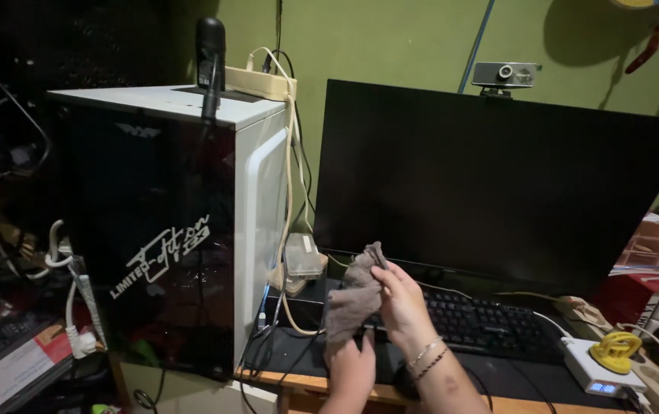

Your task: The person wipes the desk surface, computer tower, and keyboard using a cloth and a spray bottle. They move the keyboard to clean underneath it and wipe the keys individually before placing it back.

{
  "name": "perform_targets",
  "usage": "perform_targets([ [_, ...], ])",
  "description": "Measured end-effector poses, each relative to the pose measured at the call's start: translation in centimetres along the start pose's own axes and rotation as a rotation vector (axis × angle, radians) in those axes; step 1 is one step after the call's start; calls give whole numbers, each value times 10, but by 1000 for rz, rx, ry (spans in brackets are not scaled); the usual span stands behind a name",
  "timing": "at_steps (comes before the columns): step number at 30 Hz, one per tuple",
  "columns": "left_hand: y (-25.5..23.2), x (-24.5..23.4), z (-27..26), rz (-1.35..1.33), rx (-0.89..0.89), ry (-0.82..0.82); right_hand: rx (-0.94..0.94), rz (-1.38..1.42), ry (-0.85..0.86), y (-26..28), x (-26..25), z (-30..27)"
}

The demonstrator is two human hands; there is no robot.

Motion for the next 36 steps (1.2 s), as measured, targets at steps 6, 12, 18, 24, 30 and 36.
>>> perform_targets([
  [6,-41,-145,-121,-315,727,-70,309,312,-241,-41,-2,-8],
  [12,-52,-323,-203,179,789,-628,328,578,-58,-43,101,4],
  [18,-68,-371,-215,373,754,-761,-37,-305,48,57,255,19],
  [24,-60,-406,-219,262,764,-830,-476,-607,435,-5,290,-57],
  [30,-65,-426,-227,133,754,-758,-256,-669,455,-57,270,-84],
  [36,-72,-428,-236,96,725,-770,-782,-822,415,83,345,-36],
])
Point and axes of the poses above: each hand's wrist, its own z-axis towards the middle knuckle, its own x-axis out of the palm, y = z × x, the point moved 8 cm from there along z, towards the middle knuckle, and after that the axes turned 15 degrees about y, right-handed, at the moved point
